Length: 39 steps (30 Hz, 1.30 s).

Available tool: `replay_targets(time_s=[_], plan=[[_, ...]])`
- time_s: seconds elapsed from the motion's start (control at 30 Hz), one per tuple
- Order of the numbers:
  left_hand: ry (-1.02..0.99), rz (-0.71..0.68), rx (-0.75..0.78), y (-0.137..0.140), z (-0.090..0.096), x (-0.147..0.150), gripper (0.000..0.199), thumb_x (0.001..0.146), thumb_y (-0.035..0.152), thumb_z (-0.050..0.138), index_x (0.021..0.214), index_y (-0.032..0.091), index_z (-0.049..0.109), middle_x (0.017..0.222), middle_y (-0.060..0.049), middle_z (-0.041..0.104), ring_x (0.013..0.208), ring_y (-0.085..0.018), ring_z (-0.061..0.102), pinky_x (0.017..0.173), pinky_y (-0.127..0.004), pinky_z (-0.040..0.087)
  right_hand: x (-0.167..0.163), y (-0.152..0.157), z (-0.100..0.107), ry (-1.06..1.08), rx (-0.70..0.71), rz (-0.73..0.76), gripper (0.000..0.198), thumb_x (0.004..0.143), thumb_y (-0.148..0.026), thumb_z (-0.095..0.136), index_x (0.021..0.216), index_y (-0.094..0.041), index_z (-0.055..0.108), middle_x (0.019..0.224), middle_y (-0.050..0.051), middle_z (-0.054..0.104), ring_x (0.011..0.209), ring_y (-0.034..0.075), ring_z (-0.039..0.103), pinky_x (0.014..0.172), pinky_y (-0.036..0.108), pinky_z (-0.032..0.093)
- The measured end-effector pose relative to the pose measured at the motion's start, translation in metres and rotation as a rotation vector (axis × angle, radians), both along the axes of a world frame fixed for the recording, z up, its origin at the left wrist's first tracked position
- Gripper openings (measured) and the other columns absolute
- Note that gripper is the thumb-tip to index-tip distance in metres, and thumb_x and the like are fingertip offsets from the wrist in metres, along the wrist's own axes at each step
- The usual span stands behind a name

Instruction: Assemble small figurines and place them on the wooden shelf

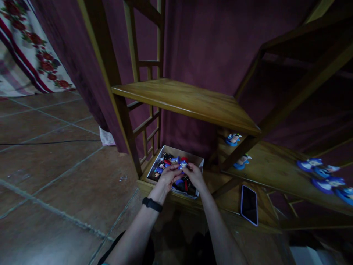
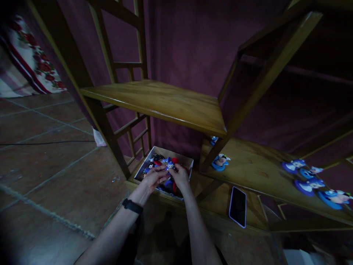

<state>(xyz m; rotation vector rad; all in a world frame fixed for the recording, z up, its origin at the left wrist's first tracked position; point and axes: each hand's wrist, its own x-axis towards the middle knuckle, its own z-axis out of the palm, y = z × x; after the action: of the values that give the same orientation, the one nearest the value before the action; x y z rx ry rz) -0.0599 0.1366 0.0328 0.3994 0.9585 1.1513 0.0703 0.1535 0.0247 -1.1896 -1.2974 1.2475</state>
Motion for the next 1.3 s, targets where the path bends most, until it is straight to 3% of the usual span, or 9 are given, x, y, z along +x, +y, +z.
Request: replay_targets(time_s=[0.13, 0.3, 0.63, 0.9, 1.03, 1.3], plan=[[0.008, -0.023, 0.002, -0.002, 0.001, -0.001, 0.018, 0.066, 0.000, 0.064, 0.082, 0.009, 0.065, 0.070, -0.008, 0.067, 0.058, -0.013, 0.064, 0.060, -0.025, 0.055, 0.007, 0.004, -0.004, -0.100, 0.056, 0.035, 0.008, 0.063, -0.025, 0.065, 0.071, -0.022, 0.067, 0.072, -0.002, 0.063, 0.071, 0.016, 0.055, 0.070, 0.027, 0.042], [-0.006, 0.017, -0.006, -0.004, 0.000, -0.004, 0.018, 0.067, -0.002, 0.061, 0.081, 0.008, 0.065, 0.066, -0.008, 0.066, 0.058, -0.014, 0.064, 0.061, -0.028, 0.055, 0.007, 0.003, -0.004, -0.156, 0.109, 0.062, 0.008, 0.064, -0.022, 0.063, 0.071, -0.022, 0.068, 0.076, -0.001, 0.060, 0.072, 0.016, 0.053, 0.071, 0.026, 0.040], [0.045, 0.099, -0.014, -0.006, -0.004, 0.002, 0.021, 0.064, -0.001, 0.064, 0.083, 0.008, 0.065, 0.068, -0.007, 0.066, 0.058, -0.014, 0.063, 0.060, -0.027, 0.054, -0.001, -0.009, -0.002, -0.171, 0.169, -0.059, 0.003, 0.063, -0.025, 0.064, 0.064, -0.022, 0.063, 0.073, -0.001, 0.056, 0.073, 0.016, 0.050, 0.075, 0.026, 0.039], [-0.090, 0.060, 0.035, 0.001, 0.005, 0.001, 0.017, 0.072, 0.005, 0.060, 0.088, 0.009, 0.064, 0.072, -0.008, 0.067, 0.060, -0.012, 0.064, 0.065, -0.026, 0.053, 0.001, -0.014, 0.007, 0.216, -0.038, -0.097, 0.031, 0.068, -0.036, 0.062, 0.097, -0.025, 0.065, 0.101, 0.002, 0.065, 0.095, 0.019, 0.056, 0.086, 0.033, 0.042], [-0.112, 0.024, 0.020, 0.002, 0.006, -0.001, 0.016, 0.073, 0.007, 0.062, 0.088, 0.009, 0.064, 0.073, -0.010, 0.067, 0.060, -0.012, 0.064, 0.065, -0.026, 0.053, 0.003, -0.015, 0.011, 0.317, -0.147, -0.107, 0.032, 0.061, -0.036, 0.068, 0.089, -0.021, 0.067, 0.095, 0.003, 0.067, 0.087, 0.019, 0.060, 0.079, 0.032, 0.046], [-0.073, 0.044, 0.024, 0.004, 0.002, -0.003, 0.021, 0.067, 0.002, 0.066, 0.086, 0.010, 0.063, 0.071, -0.007, 0.067, 0.059, -0.011, 0.063, 0.064, -0.024, 0.054, -0.005, -0.018, 0.019, 0.331, -0.179, -0.080, 0.025, 0.060, -0.033, 0.068, 0.081, -0.020, 0.066, 0.084, 0.001, 0.068, 0.074, 0.015, 0.061, 0.067, 0.027, 0.046]])
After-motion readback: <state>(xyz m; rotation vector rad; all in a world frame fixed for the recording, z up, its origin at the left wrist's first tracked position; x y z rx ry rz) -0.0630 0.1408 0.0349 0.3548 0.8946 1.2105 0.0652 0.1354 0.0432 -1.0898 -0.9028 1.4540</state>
